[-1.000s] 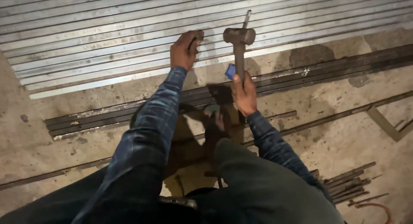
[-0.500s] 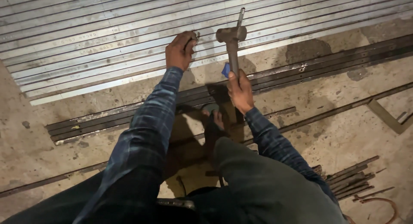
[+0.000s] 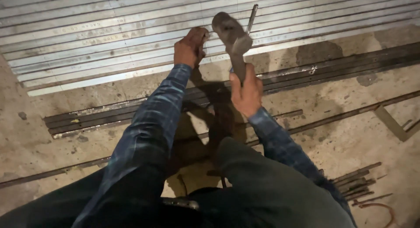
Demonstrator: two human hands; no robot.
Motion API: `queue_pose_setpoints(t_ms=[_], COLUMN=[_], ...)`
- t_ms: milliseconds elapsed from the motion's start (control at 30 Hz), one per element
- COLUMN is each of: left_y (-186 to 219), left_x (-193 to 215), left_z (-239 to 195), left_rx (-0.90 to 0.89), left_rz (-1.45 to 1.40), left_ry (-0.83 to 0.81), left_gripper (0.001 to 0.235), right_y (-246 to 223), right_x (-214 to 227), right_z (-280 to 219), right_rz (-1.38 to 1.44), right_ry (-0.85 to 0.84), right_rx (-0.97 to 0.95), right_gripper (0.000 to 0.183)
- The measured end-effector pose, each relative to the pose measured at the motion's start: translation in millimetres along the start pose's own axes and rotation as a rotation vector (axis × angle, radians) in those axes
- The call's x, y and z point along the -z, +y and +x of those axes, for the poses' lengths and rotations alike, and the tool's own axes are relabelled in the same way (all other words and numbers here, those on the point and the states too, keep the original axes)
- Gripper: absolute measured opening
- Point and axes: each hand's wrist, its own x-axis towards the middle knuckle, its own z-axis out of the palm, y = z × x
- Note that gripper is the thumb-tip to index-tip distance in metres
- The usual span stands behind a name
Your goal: Hammering and aligning thin metal strips on a concrete floor.
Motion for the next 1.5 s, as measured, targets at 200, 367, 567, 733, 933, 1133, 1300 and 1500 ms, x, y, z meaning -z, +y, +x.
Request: queue_pose_setpoints(t_ms=[200,367,567,733,933,1133,1300,1500], left_y=[11,-7,-9,7,16,13,15,7], left_x=[10,3,13,13,19,14,15,4], left_z=[4,7,16,31,32,30,30,21], left_rx=[0.049,0.314,0.599,0.553,0.603,0.569,0.569,0.219], left_rz=[-0.006,-0.501,-0.901,-0.824,-0.707,-0.573,-0.529,-0.141], left_ry=[0.036,0.146,0.148,0.101,0.114,0.136,0.098,0.262], left_gripper=[0.026,0.021,0.023,0.027,0.024,0.03,0.031,0.024], right_y=[31,90,83,80,60,66,59,81], right_x=[-22,-64,-75,-76,-60,-64,-57,-67], right_z=[11,-58,-88,-85,-68,-71,-68,-80], right_rz=[-0.025,0.28,0.904,1.219,1.135,1.175,1.167,1.023], right_ry=[-0.266,-0.243,-0.298,-0.363,-0.455,-0.449,-0.454,-0.395], right_rx=[-0.24,-0.434,-0.806,-0.973,-0.976,-0.94,-0.909,-0.803], right_gripper=[0.041,0.044,0.037,0.036,0.044,0.045,0.044,0.04])
